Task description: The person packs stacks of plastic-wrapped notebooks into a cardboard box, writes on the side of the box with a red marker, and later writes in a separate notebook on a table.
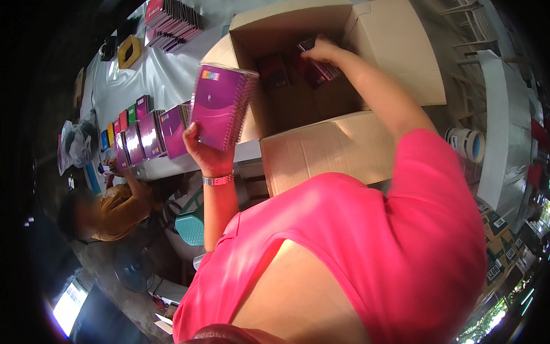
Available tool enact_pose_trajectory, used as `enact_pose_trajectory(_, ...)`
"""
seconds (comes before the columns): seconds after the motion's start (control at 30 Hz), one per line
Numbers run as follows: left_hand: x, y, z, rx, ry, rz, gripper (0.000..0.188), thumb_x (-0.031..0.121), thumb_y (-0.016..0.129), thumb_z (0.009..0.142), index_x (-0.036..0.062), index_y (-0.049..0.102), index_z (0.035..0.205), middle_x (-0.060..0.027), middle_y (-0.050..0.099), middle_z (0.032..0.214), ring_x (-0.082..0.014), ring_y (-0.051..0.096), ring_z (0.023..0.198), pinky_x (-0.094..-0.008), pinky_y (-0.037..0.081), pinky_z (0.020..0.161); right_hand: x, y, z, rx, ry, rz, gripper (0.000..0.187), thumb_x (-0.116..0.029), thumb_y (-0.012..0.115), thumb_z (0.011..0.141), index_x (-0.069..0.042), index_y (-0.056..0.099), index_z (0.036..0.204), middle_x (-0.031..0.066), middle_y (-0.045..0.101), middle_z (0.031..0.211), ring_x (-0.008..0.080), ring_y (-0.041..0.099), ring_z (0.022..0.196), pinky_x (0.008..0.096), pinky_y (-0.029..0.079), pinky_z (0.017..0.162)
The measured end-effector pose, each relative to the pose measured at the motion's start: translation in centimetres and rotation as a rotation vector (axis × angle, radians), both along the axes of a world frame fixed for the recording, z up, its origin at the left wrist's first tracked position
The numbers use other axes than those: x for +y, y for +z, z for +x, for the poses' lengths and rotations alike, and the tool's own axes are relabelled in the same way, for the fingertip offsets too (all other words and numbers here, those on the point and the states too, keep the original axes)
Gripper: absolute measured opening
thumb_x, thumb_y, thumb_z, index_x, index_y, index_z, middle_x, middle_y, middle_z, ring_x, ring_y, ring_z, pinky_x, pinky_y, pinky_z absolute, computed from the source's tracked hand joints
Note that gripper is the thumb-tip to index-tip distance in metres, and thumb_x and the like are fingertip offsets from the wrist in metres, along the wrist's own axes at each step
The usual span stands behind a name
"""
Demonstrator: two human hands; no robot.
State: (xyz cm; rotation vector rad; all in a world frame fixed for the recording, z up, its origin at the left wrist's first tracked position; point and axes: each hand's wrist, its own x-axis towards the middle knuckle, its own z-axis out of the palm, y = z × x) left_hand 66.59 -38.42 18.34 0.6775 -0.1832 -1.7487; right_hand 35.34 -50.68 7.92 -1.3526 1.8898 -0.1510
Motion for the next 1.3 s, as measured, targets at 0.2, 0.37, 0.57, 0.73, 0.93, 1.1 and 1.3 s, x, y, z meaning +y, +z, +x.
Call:
enact_pose_trajectory(0.2,-1.1,1.3,-2.1,0.107,0.025,-0.033,0.034,0.031,0.055,0.081,0.0096,0.058,0.107,-0.0075,0.057,0.12,-0.0288,0.051,0.115,-0.0484,0.04,0.099,-0.9,-11.0,1.2,-0.282,-0.235,0.17,0.077,-0.046,0.063,0.076,-0.004,0.039,0.136,0.0148,0.057,0.119,0.0254,0.056,0.106,0.0355,0.045,0.088)
enact_pose_trajectory(0.37,-3.9,-0.4,-5.6,0.044,0.008,-0.052,0.046,0.033,0.054,0.084,0.0087,0.051,0.123,-0.0085,0.056,0.123,-0.0259,0.052,0.114,-0.0431,0.041,0.097,1.8,3.6,3.8,-1.132,-0.347,0.194,0.076,-0.057,0.053,0.085,-0.007,0.034,0.139,0.0125,0.053,0.125,0.0232,0.05,0.114,0.0341,0.041,0.095)
enact_pose_trajectory(0.57,-3.2,-2.2,-8.9,-1.154,-0.16,-0.514,0.106,0.036,0.073,0.076,-0.0075,0.003,0.142,-0.034,0.007,0.145,-0.041,0.006,0.139,-0.0407,0.012,0.112,3.8,10.9,1.8,-0.193,-0.002,-0.346,0.088,-0.049,0.077,0.063,-0.004,0.04,0.129,0.0184,0.058,0.115,0.0313,0.057,0.106,0.0362,0.044,0.093)
enact_pose_trajectory(0.73,-1.1,-3.3,-7.7,-2.033,-0.543,-0.377,0.105,0.036,0.072,0.076,0.003,0.001,0.146,-0.0353,0.002,0.146,-0.0497,0.001,0.137,-0.0573,0.007,0.109,2.6,0.8,-2.4,0.692,0.19,0.161,0.081,-0.036,0.067,0.071,-0.009,0.03,0.139,0.0207,0.056,0.119,0.0351,0.054,0.113,0.0438,0.045,0.095)
enact_pose_trajectory(0.93,-1.3,-7.6,-5.6,-1.637,-0.339,-0.636,0.09,-0.016,0.042,0.065,0.0026,0.006,0.146,-0.0388,0.015,0.142,-0.0526,0.019,0.132,-0.051,0.019,0.109,3.8,-2.3,0.2,0.573,0.157,0.079,0.071,-0.032,0.063,0.077,-0.019,0.031,0.139,0.0205,0.047,0.126,0.0342,0.055,0.11,0.0426,0.047,0.091)
enact_pose_trajectory(1.1,-1.9,-7.7,-5.5,-1.669,-0.33,-0.661,0.09,-0.015,0.043,0.066,0.0052,0.009,0.146,-0.0356,0.016,0.143,-0.0512,0.02,0.132,-0.0508,0.02,0.108,4.6,-0.2,-0.5,0.607,0.068,0.001,0.075,-0.031,0.06,0.082,-0.019,0.02,0.144,0.0267,0.045,0.124,0.0416,0.055,0.107,0.0495,0.047,0.088)
enact_pose_trajectory(1.3,-1.8,-6.9,-5.7,-1.687,-0.372,-0.573,0.082,-0.012,0.042,0.07,0.0026,0.012,0.145,-0.027,0.018,0.146,-0.0414,0.012,0.138,-0.0437,0.013,0.114,4.2,-6.4,-2.0,0.574,0.069,0.145,0.047,-0.015,0.049,0.085,0.0,0.041,0.128,0.0267,0.045,0.129,0.0372,0.054,0.113,0.0457,0.047,0.09)
